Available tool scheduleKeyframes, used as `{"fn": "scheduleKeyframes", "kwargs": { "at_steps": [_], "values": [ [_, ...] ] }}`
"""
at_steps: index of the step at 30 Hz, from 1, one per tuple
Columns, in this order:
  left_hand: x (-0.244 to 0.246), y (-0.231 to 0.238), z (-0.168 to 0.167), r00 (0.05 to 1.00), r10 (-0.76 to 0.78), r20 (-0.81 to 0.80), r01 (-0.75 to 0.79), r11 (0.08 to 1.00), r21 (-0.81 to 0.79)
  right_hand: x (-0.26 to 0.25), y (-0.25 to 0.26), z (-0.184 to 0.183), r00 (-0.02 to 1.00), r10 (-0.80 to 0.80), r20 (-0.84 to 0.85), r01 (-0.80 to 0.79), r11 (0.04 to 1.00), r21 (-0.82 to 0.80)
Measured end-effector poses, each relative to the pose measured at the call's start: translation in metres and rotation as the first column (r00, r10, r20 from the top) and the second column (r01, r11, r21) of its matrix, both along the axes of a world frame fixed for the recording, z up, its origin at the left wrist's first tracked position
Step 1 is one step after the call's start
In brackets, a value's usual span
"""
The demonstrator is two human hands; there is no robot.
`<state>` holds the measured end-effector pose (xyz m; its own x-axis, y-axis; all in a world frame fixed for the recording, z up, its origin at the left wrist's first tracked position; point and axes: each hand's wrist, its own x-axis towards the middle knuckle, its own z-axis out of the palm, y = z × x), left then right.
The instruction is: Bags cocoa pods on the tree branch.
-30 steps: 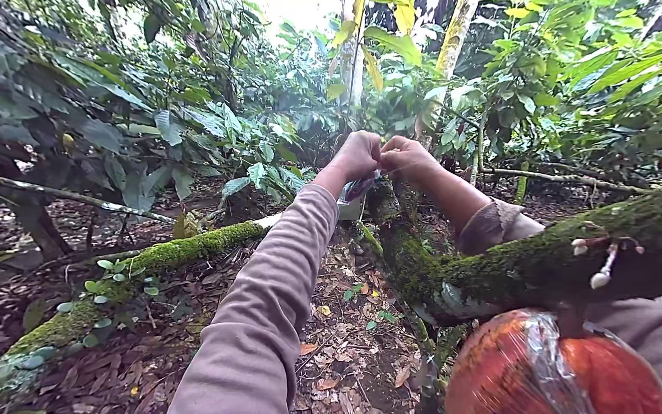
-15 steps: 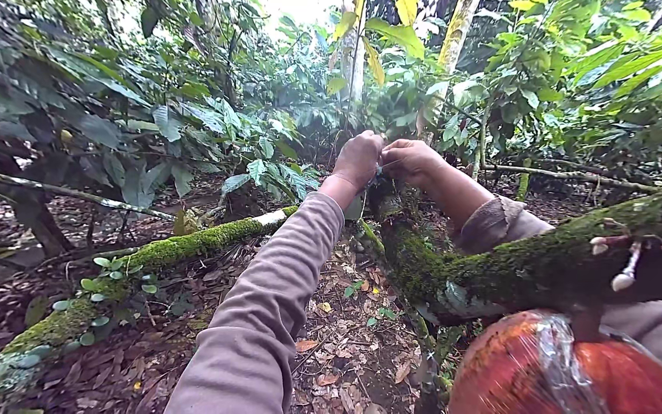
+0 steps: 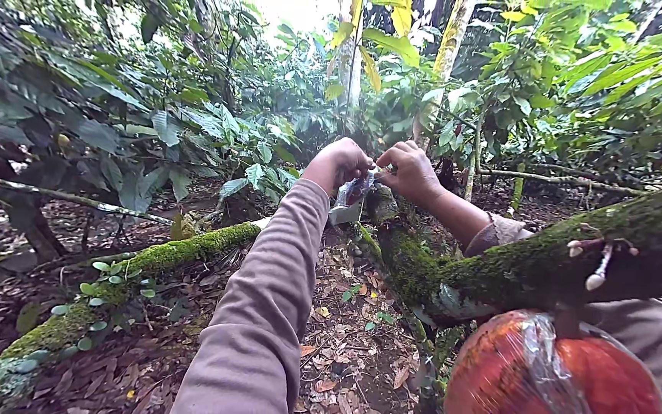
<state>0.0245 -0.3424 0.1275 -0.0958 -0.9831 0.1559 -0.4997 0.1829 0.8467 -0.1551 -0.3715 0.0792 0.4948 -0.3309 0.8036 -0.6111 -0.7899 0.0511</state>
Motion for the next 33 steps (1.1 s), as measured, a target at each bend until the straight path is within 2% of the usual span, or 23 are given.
{"fn": "scheduleKeyframes", "kwargs": {
  "at_steps": [6, 8, 11, 12, 13, 16, 19, 20, 24, 26, 29, 33],
  "values": [
    [-0.001, -0.002, -0.003, 1.000, 0.004, 0.002, -0.004, 0.999, -0.054, 0.009, 0.001, 0.001, 0.998, -0.055, -0.036, 0.055, 0.998, 0.000],
    [-0.002, -0.001, -0.004, 1.000, 0.010, -0.003, -0.011, 0.997, -0.071, 0.008, 0.003, 0.006, 0.999, -0.017, 0.037, 0.013, 0.994, 0.109],
    [-0.004, -0.002, -0.005, 1.000, 0.015, -0.020, -0.017, 0.997, -0.077, 0.005, 0.006, 0.015, 0.967, -0.015, 0.256, -0.067, 0.948, 0.311],
    [-0.005, -0.003, -0.005, 1.000, 0.022, -0.019, -0.023, 0.997, -0.070, 0.003, 0.008, 0.017, 0.968, -0.023, 0.250, -0.063, 0.943, 0.328],
    [-0.006, -0.003, -0.005, 0.999, 0.033, -0.014, -0.034, 0.998, -0.060, 0.000, 0.008, 0.016, 0.981, -0.026, 0.192, -0.034, 0.953, 0.301],
    [-0.010, -0.003, -0.002, 0.996, 0.069, 0.049, -0.067, 0.997, -0.036, -0.002, 0.006, 0.011, 0.997, -0.067, -0.042, 0.071, 0.993, 0.091],
    [-0.013, -0.001, 0.002, 0.980, 0.071, 0.188, -0.066, 0.997, -0.031, 0.003, 0.003, 0.006, 0.983, -0.113, -0.143, 0.106, 0.993, -0.053],
    [-0.013, 0.000, 0.002, 0.973, 0.057, 0.223, -0.052, 0.998, -0.029, 0.005, 0.001, 0.007, 0.984, -0.118, -0.132, 0.113, 0.993, -0.042],
    [-0.012, 0.002, 0.002, 0.954, 0.035, 0.299, -0.030, 0.999, -0.020, 0.013, 0.006, 0.015, 0.991, -0.127, -0.049, 0.135, 0.966, 0.219],
    [-0.011, 0.004, 0.001, 0.968, 0.039, 0.247, -0.041, 0.999, 0.002, 0.014, 0.006, 0.009, 0.994, -0.110, -0.016, 0.111, 0.981, 0.159],
    [-0.008, 0.000, -0.003, 0.995, 0.054, 0.078, -0.056, 0.998, 0.021, 0.011, 0.006, -0.003, 0.999, -0.053, 0.000, 0.053, 0.996, -0.066],
    [-0.005, -0.002, -0.006, 0.999, 0.033, 0.001, -0.033, 0.999, 0.021, 0.012, 0.007, -0.007, 0.992, -0.116, -0.048, 0.113, 0.991, -0.069]
  ]
}}
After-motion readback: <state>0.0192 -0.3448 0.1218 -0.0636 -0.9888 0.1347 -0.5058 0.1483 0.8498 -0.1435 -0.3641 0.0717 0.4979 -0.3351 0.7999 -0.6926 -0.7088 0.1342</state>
